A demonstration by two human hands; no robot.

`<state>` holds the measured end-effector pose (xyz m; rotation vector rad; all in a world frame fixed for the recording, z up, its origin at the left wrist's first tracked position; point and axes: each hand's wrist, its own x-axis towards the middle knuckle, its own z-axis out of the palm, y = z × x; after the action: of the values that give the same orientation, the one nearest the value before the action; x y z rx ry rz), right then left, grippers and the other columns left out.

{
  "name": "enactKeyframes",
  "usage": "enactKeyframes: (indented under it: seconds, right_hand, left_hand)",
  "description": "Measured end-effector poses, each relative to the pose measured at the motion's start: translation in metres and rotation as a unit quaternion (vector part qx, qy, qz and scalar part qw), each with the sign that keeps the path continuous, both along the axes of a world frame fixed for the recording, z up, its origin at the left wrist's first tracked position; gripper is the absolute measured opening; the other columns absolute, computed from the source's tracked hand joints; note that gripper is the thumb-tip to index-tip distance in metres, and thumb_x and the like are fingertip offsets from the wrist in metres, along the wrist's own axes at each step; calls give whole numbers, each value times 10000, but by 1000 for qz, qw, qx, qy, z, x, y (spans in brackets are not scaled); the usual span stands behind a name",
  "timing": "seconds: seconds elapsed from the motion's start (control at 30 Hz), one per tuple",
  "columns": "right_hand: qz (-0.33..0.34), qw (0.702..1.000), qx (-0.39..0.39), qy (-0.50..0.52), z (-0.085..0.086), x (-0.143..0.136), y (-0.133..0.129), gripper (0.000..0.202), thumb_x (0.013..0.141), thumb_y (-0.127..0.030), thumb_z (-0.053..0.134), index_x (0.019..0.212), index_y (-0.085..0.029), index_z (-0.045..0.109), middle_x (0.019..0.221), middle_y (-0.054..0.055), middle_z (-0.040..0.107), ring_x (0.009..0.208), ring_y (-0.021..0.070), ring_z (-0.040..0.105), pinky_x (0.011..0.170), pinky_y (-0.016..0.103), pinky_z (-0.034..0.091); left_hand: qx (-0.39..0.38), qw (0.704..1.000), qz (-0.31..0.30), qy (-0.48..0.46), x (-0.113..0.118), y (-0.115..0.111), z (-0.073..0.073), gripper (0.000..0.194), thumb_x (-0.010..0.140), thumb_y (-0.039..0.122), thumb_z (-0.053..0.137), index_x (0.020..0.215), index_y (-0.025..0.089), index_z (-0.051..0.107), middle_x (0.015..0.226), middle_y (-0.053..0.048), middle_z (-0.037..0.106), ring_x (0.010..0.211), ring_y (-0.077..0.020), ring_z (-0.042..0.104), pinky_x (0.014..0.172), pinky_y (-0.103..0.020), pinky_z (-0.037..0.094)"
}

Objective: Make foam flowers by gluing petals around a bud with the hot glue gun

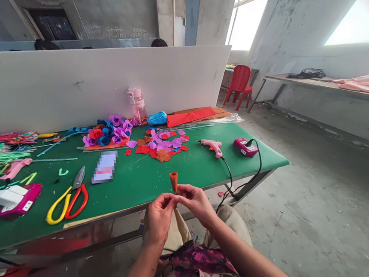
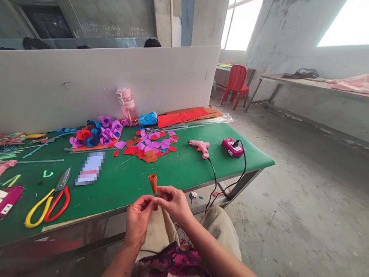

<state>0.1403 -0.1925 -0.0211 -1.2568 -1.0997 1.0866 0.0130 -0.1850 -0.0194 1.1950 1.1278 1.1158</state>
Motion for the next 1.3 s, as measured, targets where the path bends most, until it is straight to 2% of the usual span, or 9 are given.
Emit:
enactKeyframes:
  seconds: [0.13,0.3,0.43,0.63,0.93,1.03,1.1,1.17,1.3]
  right_hand:
    - [71,993,-36,83,12,5,3,370,652,-443,755,903,-172,730,759,23,692,679,152,598,669,269,487]
    - [122,983,-34,131,21,8,3,254,665,-421,754,746,-182,726,644,-2,662,592,140,588,629,268,485]
    - [118,984,-36,128,18,9,3,254,649,-413,769,665,-173,685,602,-7,650,563,139,592,592,261,478]
    - [71,992,-8,101,13,7,3,311,639,-471,758,624,-183,642,573,-17,604,538,138,574,564,264,471]
    - [80,992,-32,94,20,9,2,319,645,-494,739,690,-185,678,598,-4,646,563,149,592,578,270,486]
    - [54,997,-22,43,19,15,2,291,677,-464,713,685,-175,678,625,6,663,583,146,590,580,257,465]
    - [12,999,-3,-44,17,19,2,226,700,-398,695,702,-172,692,642,13,674,580,139,571,562,244,433]
    - [-26,988,19,-149,18,22,1,140,723,-316,671,722,-182,712,645,16,681,566,137,552,547,241,400]
    - [-35,961,45,-269,23,24,0,121,776,-244,621,732,-224,731,697,21,705,607,155,584,581,252,399]
  left_hand:
    - [-3,1000,-8,-3,-1,0,4,277,710,439,707,712,164,675,637,-3,625,619,-121,537,612,-212,422]
    - [-18,998,-26,-52,2,-2,4,274,700,427,722,684,163,653,612,11,602,599,-111,519,607,-215,418]
    - [-26,996,-36,-71,4,-3,2,249,708,409,721,708,167,660,623,16,596,604,-106,512,612,-213,420]
    - [-6,998,-23,-50,7,-3,-6,248,718,422,707,754,180,665,673,1,617,645,-121,532,641,-224,437]
    - [-37,997,-10,-72,10,-2,3,289,678,430,733,737,156,663,617,1,599,591,-114,522,591,-223,436]
    - [-34,997,-22,-59,8,0,7,270,683,397,734,783,154,673,675,-17,638,637,-123,556,635,-232,457]
    - [-35,997,-7,-67,5,4,12,287,681,377,737,855,158,675,798,-39,673,698,-130,579,668,-238,468]
    - [-48,995,0,-82,2,10,18,322,662,364,751,899,159,677,877,-50,678,714,-125,573,642,-225,459]
    - [-78,992,-59,-85,3,19,25,309,611,337,783,829,134,701,745,-31,654,630,-99,511,572,-202,406]
